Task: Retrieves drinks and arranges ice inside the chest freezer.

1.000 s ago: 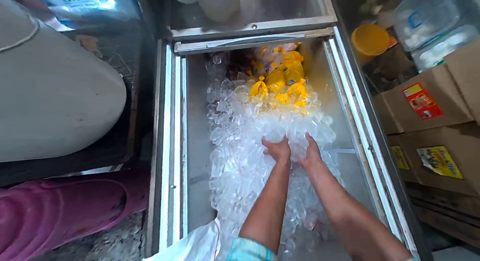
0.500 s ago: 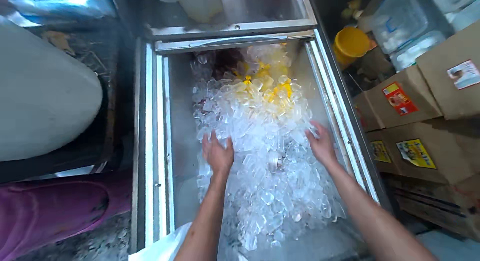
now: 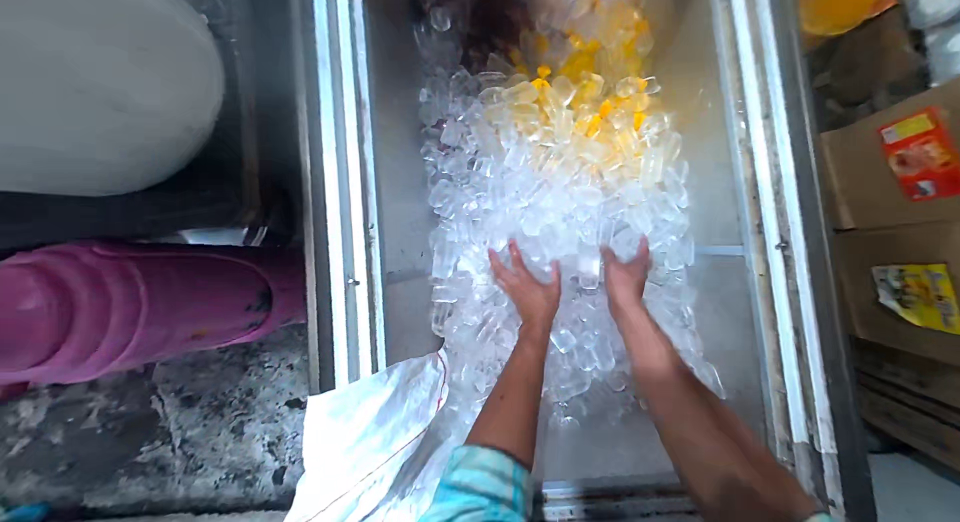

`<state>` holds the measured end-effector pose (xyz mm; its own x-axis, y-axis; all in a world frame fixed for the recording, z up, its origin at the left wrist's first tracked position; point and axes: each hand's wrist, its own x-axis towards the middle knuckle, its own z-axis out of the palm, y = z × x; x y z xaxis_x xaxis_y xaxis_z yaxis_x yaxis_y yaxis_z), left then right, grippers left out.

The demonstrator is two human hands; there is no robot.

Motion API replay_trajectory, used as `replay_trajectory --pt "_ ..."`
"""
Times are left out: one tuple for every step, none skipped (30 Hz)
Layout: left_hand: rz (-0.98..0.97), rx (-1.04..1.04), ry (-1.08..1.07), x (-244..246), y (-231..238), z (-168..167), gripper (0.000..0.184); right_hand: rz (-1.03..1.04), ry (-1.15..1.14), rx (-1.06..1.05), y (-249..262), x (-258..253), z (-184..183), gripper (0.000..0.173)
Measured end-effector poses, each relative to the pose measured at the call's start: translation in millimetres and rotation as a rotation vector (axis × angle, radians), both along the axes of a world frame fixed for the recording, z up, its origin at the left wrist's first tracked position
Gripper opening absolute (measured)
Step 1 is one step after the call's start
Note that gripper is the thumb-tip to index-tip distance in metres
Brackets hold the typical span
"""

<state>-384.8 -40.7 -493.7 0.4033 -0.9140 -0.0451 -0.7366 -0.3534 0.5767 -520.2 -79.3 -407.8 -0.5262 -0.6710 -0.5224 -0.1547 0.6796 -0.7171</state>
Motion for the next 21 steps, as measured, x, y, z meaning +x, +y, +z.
replay_trajectory --pt "-0.002 -0.018 0.034 -6 -22 -2 0.095 0.087 -0.101 -0.061 -24 3 12 0.082" --pt "-0.028 -0.015 0.062 -9 -46 -2 0.095 0.222 -0.14 -0.137 -47 0 28 0.074" --pt "-0.069 -0.015 0.081 -8 -72 3 0.095 0.388 -0.107 -0.222 -68 -9 49 0.069" --pt "-0.11 -0.027 0.05 -2 -97 7 0.089 0.542 0.019 -0.322 -87 -25 71 0.065" --pt "-0.139 -0.051 -0.009 7 -119 11 0.076 0.653 0.212 -0.43 -104 -47 91 0.061" --pt "-0.14 -0.084 -0.067 19 -136 15 0.068 0.712 0.423 -0.494 -117 -75 107 0.06" --pt "-0.123 -0.106 -0.11 31 -147 19 0.066 0.718 0.605 -0.491 -127 -105 122 0.061" --pt "-0.086 -0.096 -0.122 42 -148 24 0.071 0.696 0.74 -0.425 -131 -134 133 0.066" --pt "-0.049 -0.052 -0.109 50 -139 26 0.083 0.665 0.818 -0.304 -132 -158 138 0.075" --pt "-0.027 0.008 -0.083 50 -126 25 0.099 0.638 0.825 -0.176 -132 -176 137 0.088" --pt "-0.048 0.072 -0.064 44 -111 20 0.115 0.621 0.824 -0.068 -133 -187 130 0.101" --pt "-0.108 0.12 -0.075 33 -98 12 0.124 0.605 0.809 0.001 -135 -192 124 0.109" --pt "-0.154 0.144 -0.107 19 -92 3 0.125 0.6 0.782 0.036 -138 -195 121 0.114" --pt "-0.152 0.154 -0.131 7 -92 -4 0.123 0.603 0.759 0.045 -140 -195 119 0.116" --pt "-0.12 0.136 -0.136 -3 -99 -11 0.122 0.605 0.745 0.049 -140 -195 118 0.118" --pt "-0.075 0.097 -0.117 -12 -113 -17 0.121 0.61 0.746 0.049 -140 -195 119 0.118" --pt "-0.035 0.07 -0.075 -22 -132 -20 0.122 0.619 0.76 0.05 -142 -196 119 0.119" --pt "-0.002 0.055 -0.033 -30 -152 -21 0.123 0.627 0.774 0.054 -143 -198 118 0.118" --pt "0.014 0.03 0.006 -37 -173 -22 0.124 0.633 0.791 0.054 -142 -199 117 0.119" --pt "0.024 0.005 0.029 -45 -196 -22 0.123 0.641 0.811 0.054 -142 -201 115 0.119" --pt "0.024 -0.004 0.035 -52 -220 -19 0.119 0.646 0.829 0.049 -143 -202 112 0.119"
